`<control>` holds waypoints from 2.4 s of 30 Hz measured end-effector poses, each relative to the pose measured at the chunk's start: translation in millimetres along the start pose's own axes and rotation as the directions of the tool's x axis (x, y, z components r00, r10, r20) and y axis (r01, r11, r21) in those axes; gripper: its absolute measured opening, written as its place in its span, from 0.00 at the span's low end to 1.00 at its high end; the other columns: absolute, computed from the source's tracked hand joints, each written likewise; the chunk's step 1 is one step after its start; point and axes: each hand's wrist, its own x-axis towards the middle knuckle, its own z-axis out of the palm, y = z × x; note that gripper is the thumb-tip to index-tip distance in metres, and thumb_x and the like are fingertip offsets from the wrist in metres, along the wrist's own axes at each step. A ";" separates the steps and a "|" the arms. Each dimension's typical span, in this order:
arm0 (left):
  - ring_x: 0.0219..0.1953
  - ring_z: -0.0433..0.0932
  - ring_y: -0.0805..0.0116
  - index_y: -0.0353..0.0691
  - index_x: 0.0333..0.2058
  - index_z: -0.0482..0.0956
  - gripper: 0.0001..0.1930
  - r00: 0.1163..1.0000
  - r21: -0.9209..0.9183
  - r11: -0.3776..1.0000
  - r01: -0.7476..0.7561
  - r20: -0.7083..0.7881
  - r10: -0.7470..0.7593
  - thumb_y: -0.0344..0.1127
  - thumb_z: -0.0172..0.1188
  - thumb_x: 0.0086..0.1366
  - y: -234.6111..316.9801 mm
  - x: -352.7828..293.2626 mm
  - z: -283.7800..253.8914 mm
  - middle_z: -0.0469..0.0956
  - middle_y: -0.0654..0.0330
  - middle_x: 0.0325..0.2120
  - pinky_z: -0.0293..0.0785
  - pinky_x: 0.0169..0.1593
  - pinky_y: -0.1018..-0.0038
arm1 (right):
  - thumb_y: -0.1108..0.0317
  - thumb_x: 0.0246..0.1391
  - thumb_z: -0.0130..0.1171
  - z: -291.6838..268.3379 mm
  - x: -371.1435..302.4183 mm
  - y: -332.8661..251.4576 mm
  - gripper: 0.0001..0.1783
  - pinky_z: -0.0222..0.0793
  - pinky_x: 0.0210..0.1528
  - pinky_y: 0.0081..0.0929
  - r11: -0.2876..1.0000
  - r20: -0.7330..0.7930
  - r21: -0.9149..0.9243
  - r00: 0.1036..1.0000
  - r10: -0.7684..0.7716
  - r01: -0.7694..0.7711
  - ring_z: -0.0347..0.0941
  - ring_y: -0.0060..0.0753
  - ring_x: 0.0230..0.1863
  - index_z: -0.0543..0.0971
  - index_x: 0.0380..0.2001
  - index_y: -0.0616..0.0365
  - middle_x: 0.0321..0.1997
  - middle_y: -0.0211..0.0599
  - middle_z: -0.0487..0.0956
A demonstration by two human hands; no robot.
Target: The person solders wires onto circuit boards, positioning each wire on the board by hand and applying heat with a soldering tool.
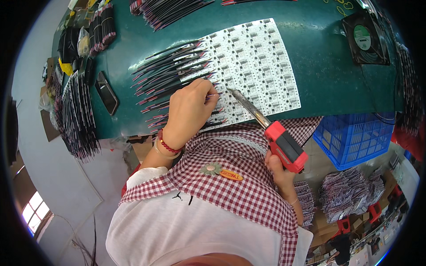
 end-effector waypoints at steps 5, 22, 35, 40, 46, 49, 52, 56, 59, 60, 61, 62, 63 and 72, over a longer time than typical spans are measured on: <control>0.23 0.76 0.56 0.38 0.23 0.75 0.03 1.000 -0.002 1.000 0.003 0.014 -0.003 0.28 0.60 0.51 0.1 0.8 -1.8 0.75 0.58 0.22 0.70 0.26 0.66 | 0.64 0.57 0.56 -0.3 0.3 -3.2 0.12 0.59 0.22 0.18 0.999 -0.001 -0.032 1.000 0.010 -0.010 0.63 0.18 0.19 0.73 0.32 0.64 0.21 0.31 0.71; 0.23 0.76 0.58 0.41 0.25 0.73 0.06 0.999 0.104 0.994 -0.026 0.048 0.021 0.30 0.63 0.50 7.0 0.2 -2.9 0.72 0.60 0.25 0.71 0.26 0.67 | 0.65 0.56 0.56 -3.1 -3.3 3.4 0.11 0.60 0.24 0.18 0.988 0.022 -0.149 0.999 0.039 -0.035 0.64 0.17 0.21 0.74 0.27 0.63 0.21 0.28 0.72; 0.26 0.76 0.60 0.40 0.30 0.74 0.09 0.995 -0.060 0.993 -0.097 -0.033 0.095 0.28 0.64 0.50 -7.1 -4.8 0.1 0.72 0.59 0.27 0.71 0.28 0.69 | 0.59 0.59 0.53 -3.9 0.0 -2.7 0.17 0.59 0.22 0.19 0.998 -0.015 -0.004 0.998 -0.063 0.063 0.63 0.19 0.19 0.73 0.33 0.66 0.20 0.32 0.71; 0.28 0.75 0.60 0.38 0.33 0.74 0.10 0.955 -0.217 0.942 -0.256 -0.205 0.212 0.24 0.63 0.51 -28.4 -21.1 11.9 0.73 0.57 0.27 0.72 0.30 0.72 | 0.58 0.59 0.53 -10.8 1.9 4.3 0.23 0.59 0.21 0.19 0.994 -0.052 0.014 0.993 -0.104 0.105 0.62 0.19 0.18 0.69 0.47 0.68 0.20 0.33 0.71; 0.28 0.73 0.60 0.38 0.30 0.73 0.09 0.943 0.016 0.974 -0.227 -0.246 0.223 0.24 0.62 0.50 -23.3 -9.8 13.3 0.73 0.59 0.25 0.70 0.29 0.71 | 0.58 0.60 0.52 -8.2 17.8 6.2 0.24 0.59 0.21 0.21 0.991 -0.028 0.064 0.993 -0.113 0.115 0.59 0.19 0.17 0.68 0.50 0.68 0.19 0.32 0.69; 0.28 0.72 0.60 0.38 0.30 0.73 0.08 0.941 0.034 0.976 -0.213 -0.262 0.214 0.24 0.62 0.51 -29.8 -1.3 14.8 0.72 0.59 0.25 0.69 0.29 0.70 | 0.58 0.60 0.50 -1.8 32.5 5.6 0.23 0.60 0.21 0.21 0.992 -0.023 0.058 0.993 -0.113 0.115 0.59 0.19 0.16 0.67 0.50 0.68 0.18 0.33 0.68; 0.30 0.73 0.58 0.37 0.30 0.73 0.07 0.938 0.001 0.975 -0.223 -0.271 0.215 0.23 0.60 0.52 -39.2 9.1 11.1 0.73 0.57 0.26 0.70 0.31 0.69 | 0.57 0.61 0.47 7.4 43.4 -0.9 0.23 0.60 0.20 0.20 0.989 0.006 0.072 0.991 -0.131 0.130 0.58 0.19 0.15 0.65 0.49 0.68 0.18 0.34 0.67; 0.33 0.75 0.57 0.36 0.32 0.74 0.07 0.937 -0.085 0.963 -0.255 -0.268 0.225 0.21 0.58 0.53 -46.5 7.7 6.1 0.74 0.53 0.30 0.72 0.36 0.71 | 0.56 0.61 0.47 8.9 48.1 -1.3 0.23 0.60 0.19 0.21 0.981 0.012 0.113 0.987 -0.157 0.155 0.58 0.19 0.14 0.66 0.49 0.67 0.18 0.34 0.68; 0.33 0.75 0.60 0.36 0.32 0.75 0.07 0.871 -0.015 0.968 -0.251 -0.440 0.219 0.21 0.58 0.54 -35.3 4.6 -8.4 0.75 0.55 0.31 0.71 0.36 0.72 | 0.56 0.61 0.48 3.9 43.7 -1.1 0.24 0.60 0.18 0.21 0.975 -0.015 0.151 0.986 -0.164 0.165 0.58 0.19 0.14 0.66 0.48 0.67 0.18 0.33 0.68; 0.31 0.75 0.65 0.36 0.33 0.76 0.07 0.847 -0.013 0.970 -0.244 -0.491 0.206 0.21 0.59 0.54 -31.9 0.0 -12.5 0.75 0.57 0.30 0.71 0.33 0.74 | 0.56 0.61 0.48 2.1 42.4 -0.8 0.24 0.60 0.18 0.21 0.975 -0.014 0.150 0.986 -0.163 0.163 0.58 0.19 0.14 0.66 0.48 0.67 0.18 0.33 0.68; 0.31 0.75 0.65 0.36 0.33 0.76 0.07 0.848 -0.018 0.971 -0.239 -0.490 0.200 0.21 0.59 0.54 -22.0 -4.7 -17.7 0.75 0.57 0.30 0.71 0.33 0.74 | 0.55 0.61 0.48 -0.3 40.0 -0.6 0.24 0.60 0.18 0.21 0.978 -0.013 0.136 0.987 -0.160 0.161 0.58 0.19 0.14 0.67 0.48 0.68 0.18 0.33 0.68; 0.28 0.75 0.66 0.36 0.33 0.76 0.07 0.923 -0.163 0.980 -0.116 -0.382 0.046 0.21 0.60 0.54 -8.3 -7.8 -22.5 0.75 0.58 0.29 0.71 0.32 0.75 | 0.55 0.61 0.49 -2.3 37.4 -0.3 0.24 0.60 0.18 0.21 0.980 -0.013 0.123 0.987 -0.157 0.158 0.58 0.19 0.14 0.67 0.48 0.68 0.18 0.33 0.68; 0.26 0.74 0.67 0.36 0.33 0.76 0.07 0.963 -0.284 0.959 0.025 -0.251 -0.100 0.22 0.61 0.54 1.2 -8.0 -24.7 0.75 0.59 0.28 0.70 0.30 0.76 | 0.55 0.61 0.49 -2.8 36.0 -1.1 0.24 0.60 0.18 0.21 0.980 -0.008 0.123 0.988 -0.154 0.154 0.58 0.19 0.14 0.67 0.48 0.68 0.18 0.33 0.68; 0.21 0.75 0.63 0.37 0.24 0.75 0.04 0.994 -0.104 0.994 0.045 -0.090 -0.055 0.28 0.63 0.52 -6.9 0.9 0.2 0.75 0.58 0.22 0.69 0.26 0.72 | 0.59 0.59 0.53 -5.7 23.3 2.5 0.22 0.60 0.21 0.18 1.000 0.081 0.018 0.997 -0.013 0.012 0.61 0.18 0.17 0.69 0.49 0.67 0.19 0.33 0.71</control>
